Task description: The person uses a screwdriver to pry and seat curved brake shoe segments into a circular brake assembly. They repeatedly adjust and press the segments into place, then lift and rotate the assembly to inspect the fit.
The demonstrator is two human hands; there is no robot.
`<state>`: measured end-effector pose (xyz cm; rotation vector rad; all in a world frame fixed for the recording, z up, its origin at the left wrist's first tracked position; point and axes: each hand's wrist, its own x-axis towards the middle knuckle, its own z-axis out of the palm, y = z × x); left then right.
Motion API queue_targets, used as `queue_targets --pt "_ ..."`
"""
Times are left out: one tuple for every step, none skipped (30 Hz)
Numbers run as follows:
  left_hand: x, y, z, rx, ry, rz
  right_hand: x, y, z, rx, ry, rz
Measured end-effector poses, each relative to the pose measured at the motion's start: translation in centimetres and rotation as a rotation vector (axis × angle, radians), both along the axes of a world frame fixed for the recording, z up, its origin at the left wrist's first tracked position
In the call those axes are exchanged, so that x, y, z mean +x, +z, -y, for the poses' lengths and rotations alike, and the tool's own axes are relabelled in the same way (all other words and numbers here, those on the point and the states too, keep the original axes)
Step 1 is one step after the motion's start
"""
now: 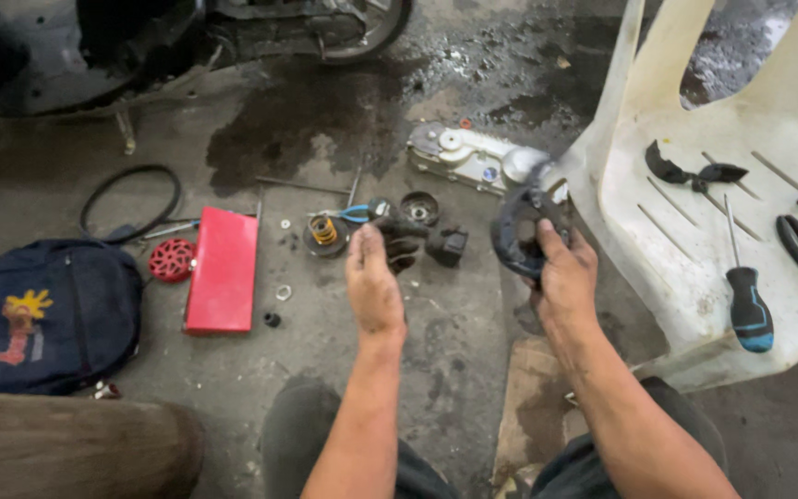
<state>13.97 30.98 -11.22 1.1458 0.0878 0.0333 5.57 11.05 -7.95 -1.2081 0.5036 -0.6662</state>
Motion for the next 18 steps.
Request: queue_targets --pt "0.0 -0.1 -0.1 0.052 0.017 -0.003 -0.1 0.2 0.0 -0.009 0.040 0.010" --pt "0.0 -0.2 -0.1 -0.017 -0.035 0.016 -0.2 0.5 0.0 -0.014 0.075 0.020" --pt "-0.1 -0.2 0.0 -0.083 -0.093 0.034 -0.5 0.8 0.1 -0.362 0.132 -0.083" --pt "-0.2 -0.2 0.1 -0.148 -0.155 0.048 -1.1 1.2 0.1 -0.708 0.183 -0.191" --pt "-0.4 -0.2 0.1 -0.121 -0.138 0.027 -1.6 1.4 0.2 -1.053 0.235 -0.303" --pt "-0.3 -0.1 0.3 -0.094 -0.122 0.011 -1.8 1.2 -0.3 -0.961 0.244 -0.247" --pt "-0.3 0.0 0.4 -0.072 -0.106 -0.005 -1.9 0.9 -0.7 -0.874 0.252 -0.190" --pt "-0.3 0.1 0.3 -0.097 -0.089 -0.045 -1.9 0.6 -1.0 -0.787 0.261 -0.133" --pt "-0.3 0.2 0.2 -0.125 -0.069 -0.085 -1.7 0.2 -1.2 -0.624 0.132 -0.107" --pt "-0.2 0.2 0.0 -0.153 -0.044 -0.122 -1.3 -0.2 -1.0 -0.463 0.008 -0.077" --pt "-0.3 0.2 -0.2 -0.129 -0.065 -0.052 -0.8 -0.5 -0.8 -0.302 -0.113 -0.044" --pt "-0.4 0.2 -0.6 -0.103 -0.083 0.016 -0.5 -0.7 -0.3 -0.090 -0.161 0.003" --pt "-0.6 0.1 -0.8 -0.078 -0.100 0.085 -0.4 -0.6 0.6 0.123 -0.207 0.049" --pt "-0.7 0.1 -0.8 -0.073 -0.135 0.137 -0.1 -0.6 1.2 0.337 -0.251 0.097" --pt "-1.0 0.0 -0.6 -0.067 -0.173 0.187 0.0 -0.1 1.6 0.329 -0.269 0.111" --pt "-1.3 -0.1 -0.3 -0.058 -0.217 0.234 -0.2 0.1 2.1 0.321 -0.293 0.123" --pt "-1.4 -0.1 0.0 -0.055 -0.169 0.214 -0.4 0.3 2.4 0.314 -0.320 0.135" --pt "-1.3 -0.1 0.3 -0.051 -0.122 0.194 -0.8 0.8 2.8 -0.016 -0.202 0.011"
